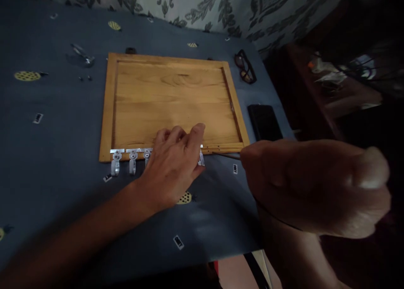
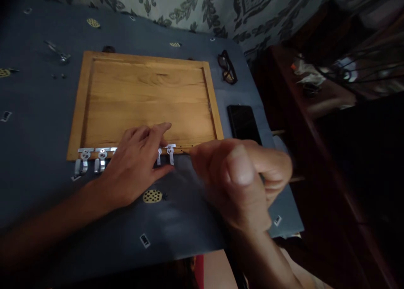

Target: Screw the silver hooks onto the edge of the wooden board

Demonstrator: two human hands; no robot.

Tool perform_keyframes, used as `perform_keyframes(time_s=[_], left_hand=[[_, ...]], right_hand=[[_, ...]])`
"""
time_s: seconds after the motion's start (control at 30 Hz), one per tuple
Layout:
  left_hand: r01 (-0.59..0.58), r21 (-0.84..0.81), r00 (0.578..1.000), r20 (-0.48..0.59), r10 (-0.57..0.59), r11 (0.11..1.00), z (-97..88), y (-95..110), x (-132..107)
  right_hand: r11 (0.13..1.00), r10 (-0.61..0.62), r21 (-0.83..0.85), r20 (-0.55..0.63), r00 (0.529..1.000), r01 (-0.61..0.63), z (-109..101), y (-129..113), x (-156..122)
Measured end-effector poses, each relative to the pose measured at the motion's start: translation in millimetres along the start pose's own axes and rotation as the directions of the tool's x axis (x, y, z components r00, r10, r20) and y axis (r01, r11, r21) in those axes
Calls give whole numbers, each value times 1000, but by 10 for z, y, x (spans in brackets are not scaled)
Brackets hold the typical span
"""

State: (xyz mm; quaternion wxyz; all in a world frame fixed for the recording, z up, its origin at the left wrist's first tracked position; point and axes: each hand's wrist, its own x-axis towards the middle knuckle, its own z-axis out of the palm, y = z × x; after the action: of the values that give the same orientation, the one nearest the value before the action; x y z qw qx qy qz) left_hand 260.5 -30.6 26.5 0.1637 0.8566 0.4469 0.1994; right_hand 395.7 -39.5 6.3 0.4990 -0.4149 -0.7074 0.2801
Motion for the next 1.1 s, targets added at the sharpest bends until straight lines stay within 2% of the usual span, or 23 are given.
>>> perform_keyframes(time_s=[0.13,0.23,0.3,0.37,0.5,0.6,0.67,0.73,0.77,0.9,1.03,1.1], left_hand=[[-9,5,1000,-13,10,1000,-4,3,4],[-34,6,999,-34,34,999,-7,-5,-3],[-55,17,997,-47,56,998,-9,-8,-10],[-72,39,996,-55,74,997,-10,-8,-14],[-69,59,996,-52,72,996,-11,3,-11],[-57,56,997,-46,60,997,-12,10,-5],[-58,57,997,-47,60,997,-15,11,-2],[-59,57,997,-41,61,997,-19,10,2],[-57,56,998,-37,60,997,-20,10,3],[-40,52,999,-27,41,998,-14,11,5],[-19,40,1000,-13,20,999,0,11,2],[-18,34,1000,-10,18,999,4,7,1]], right_hand=[[987,88,129,44,995,-94,-432,-378,19],[959,165,210,134,977,-191,-745,-580,51],[958,135,225,201,970,-180,-849,-620,66],[957,132,225,214,968,-180,-883,-606,65],[937,150,285,196,969,-203,-846,-552,48],[920,217,302,135,967,-249,-724,-552,76],[915,240,329,27,970,-236,-585,-569,120],[923,184,379,-279,942,-68,-437,-587,163],[922,196,382,-302,933,-70,-376,-592,178],[897,247,428,-281,927,-109,-288,-552,180],[880,97,474,-186,978,3,-312,-447,153],[858,47,510,-207,977,66,-299,-414,153]])
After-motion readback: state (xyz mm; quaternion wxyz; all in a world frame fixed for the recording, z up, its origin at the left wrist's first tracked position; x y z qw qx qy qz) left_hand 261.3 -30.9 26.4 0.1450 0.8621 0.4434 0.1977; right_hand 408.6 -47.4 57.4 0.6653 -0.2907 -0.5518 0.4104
